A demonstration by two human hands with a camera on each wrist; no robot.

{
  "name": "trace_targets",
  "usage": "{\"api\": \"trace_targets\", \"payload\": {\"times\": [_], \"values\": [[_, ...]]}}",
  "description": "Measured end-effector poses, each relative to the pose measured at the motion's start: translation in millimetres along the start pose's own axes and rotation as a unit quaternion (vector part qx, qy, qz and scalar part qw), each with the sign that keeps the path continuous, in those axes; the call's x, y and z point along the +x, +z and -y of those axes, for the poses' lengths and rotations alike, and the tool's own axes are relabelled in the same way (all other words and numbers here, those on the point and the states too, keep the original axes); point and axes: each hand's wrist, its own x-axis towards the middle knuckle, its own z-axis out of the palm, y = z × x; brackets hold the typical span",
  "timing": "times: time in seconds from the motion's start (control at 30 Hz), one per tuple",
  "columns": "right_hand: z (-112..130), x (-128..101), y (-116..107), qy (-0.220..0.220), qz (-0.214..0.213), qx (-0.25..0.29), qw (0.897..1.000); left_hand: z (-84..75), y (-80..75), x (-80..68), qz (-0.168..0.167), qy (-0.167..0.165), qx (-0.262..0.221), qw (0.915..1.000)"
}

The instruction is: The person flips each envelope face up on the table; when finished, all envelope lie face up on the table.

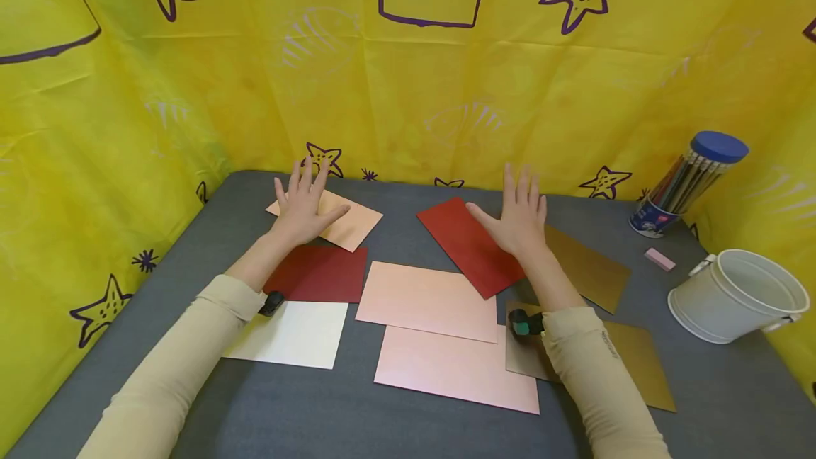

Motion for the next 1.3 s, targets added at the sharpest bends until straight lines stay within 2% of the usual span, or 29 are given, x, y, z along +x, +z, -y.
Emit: {"api": "trace_targets", "payload": {"times": [0.13,0.3,0.47,0.57,0.7,0.83,0.97,1.1,1.3], "values": [[17.6,6.5,7.4,-0.020,0.029,0.039,0.999,20.3,-9.9,-5.5,0.035,0.025,-0.037,0.9984],[43.2,12.4,19.6,-0.066,0.072,0.063,0.993,51.0,-19.3,-14.4,0.093,0.074,-0.022,0.9927],[72.0,18.4,34.3,-0.110,0.114,0.083,0.984,82.7,-27.1,-23.9,0.120,0.112,-0.026,0.9861],[88.0,21.6,45.5,-0.137,0.139,0.082,0.977,97.9,-31.9,-27.3,0.136,0.108,-0.026,0.9845],[106.3,23.5,62.0,-0.167,0.184,0.092,0.964,113.2,-35.3,-27.5,0.148,0.095,-0.002,0.9845],[121.5,24.2,78.7,-0.203,0.224,0.110,0.947,123.1,-36.4,-24.2,0.155,0.079,0.014,0.9846],[137.0,25.4,92.0,-0.226,0.248,0.117,0.935,129.2,-37.8,-19.3,0.174,0.051,0.022,0.9832],[148.9,28.0,100.8,-0.231,0.266,0.104,0.930,133.8,-35.1,-14.4,0.190,0.035,0.017,0.9811],[156.2,30.9,107.6,-0.228,0.291,0.074,0.926,135.2,-25.4,-10.5,0.188,0.029,-0.021,0.9816]]}}
